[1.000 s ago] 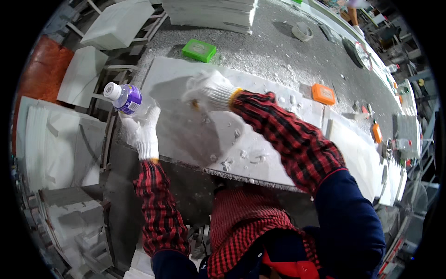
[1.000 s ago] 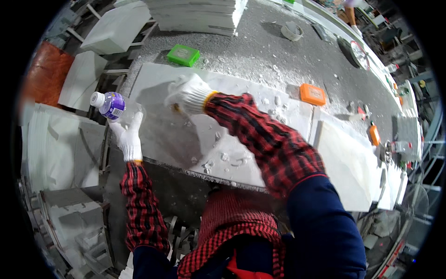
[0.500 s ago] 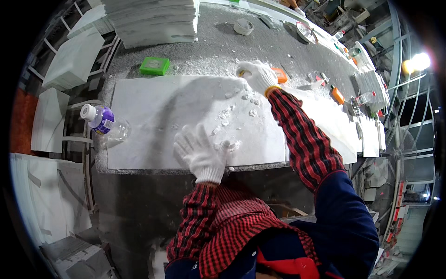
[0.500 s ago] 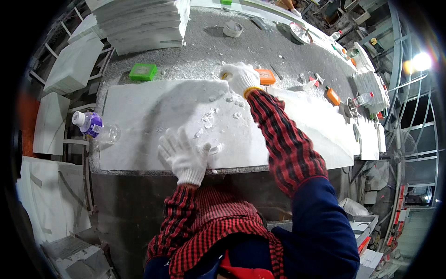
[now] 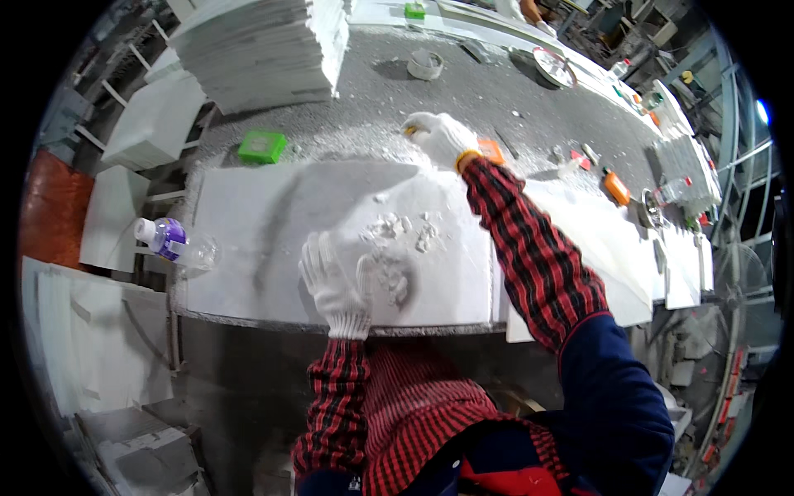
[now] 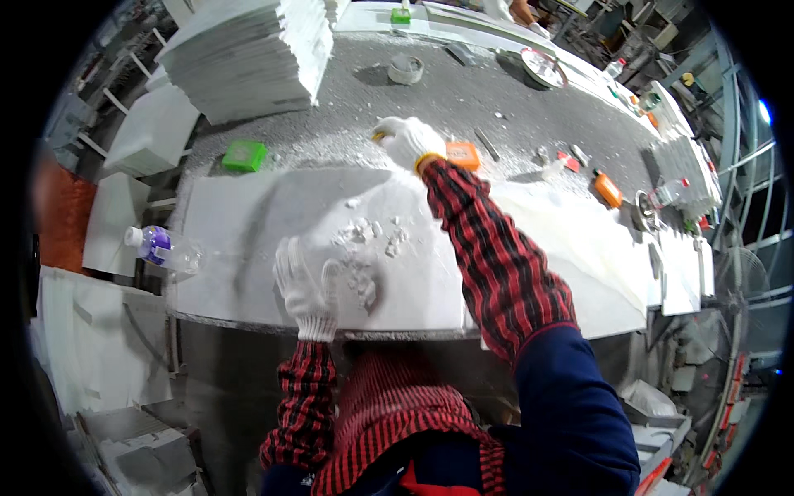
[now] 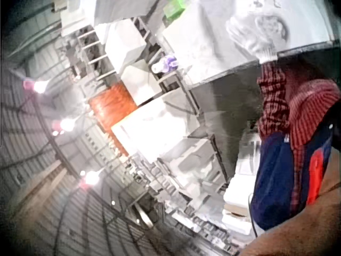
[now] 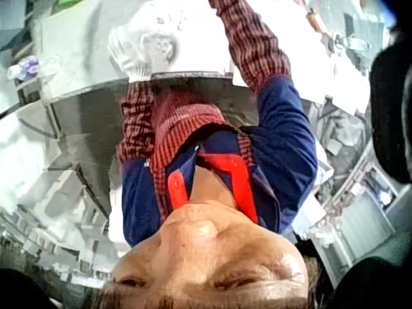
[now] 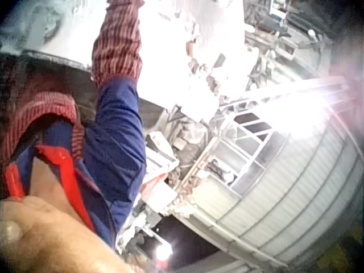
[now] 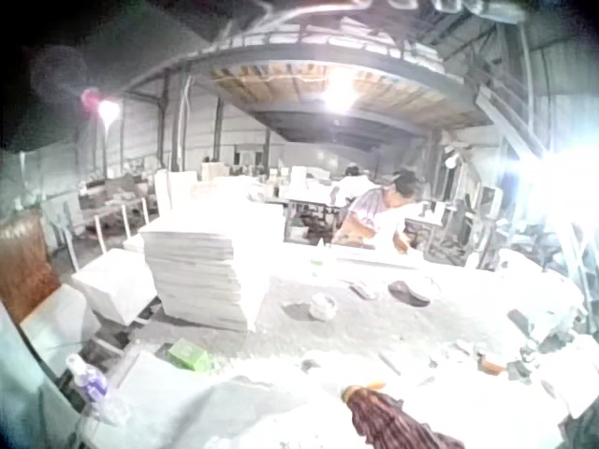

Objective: The person applies a white paste to a large white stone slab using a putty knife, spreads it evenly, and scrapes off excess. They then wipe the slab with a cloth, stack it with other finished slabs, and repeat the process on a second slab.

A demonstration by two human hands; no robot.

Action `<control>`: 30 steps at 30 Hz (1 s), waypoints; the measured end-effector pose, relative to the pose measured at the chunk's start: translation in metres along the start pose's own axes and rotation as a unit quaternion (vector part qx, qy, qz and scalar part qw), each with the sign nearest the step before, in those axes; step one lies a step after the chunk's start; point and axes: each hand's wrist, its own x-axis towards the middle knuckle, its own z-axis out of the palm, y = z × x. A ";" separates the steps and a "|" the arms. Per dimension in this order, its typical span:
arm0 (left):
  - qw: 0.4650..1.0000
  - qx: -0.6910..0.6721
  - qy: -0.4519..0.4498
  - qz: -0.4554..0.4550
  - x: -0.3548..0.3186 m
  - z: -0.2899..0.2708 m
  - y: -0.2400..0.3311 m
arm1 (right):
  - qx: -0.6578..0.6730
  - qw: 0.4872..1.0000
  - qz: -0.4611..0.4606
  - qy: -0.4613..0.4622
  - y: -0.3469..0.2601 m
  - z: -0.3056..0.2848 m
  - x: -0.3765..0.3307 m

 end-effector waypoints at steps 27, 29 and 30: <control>0.978 0.130 -0.154 -0.047 -0.001 -0.009 0.008 | -0.112 0.974 -0.173 -0.089 -0.059 0.066 0.032; 0.976 0.137 -0.165 -0.046 -0.002 -0.007 0.007 | -0.149 0.966 -0.177 -0.115 -0.063 0.065 0.025; 0.974 0.138 -0.172 -0.045 -0.001 -0.007 0.007 | -0.125 0.965 -0.186 -0.135 -0.061 0.060 0.018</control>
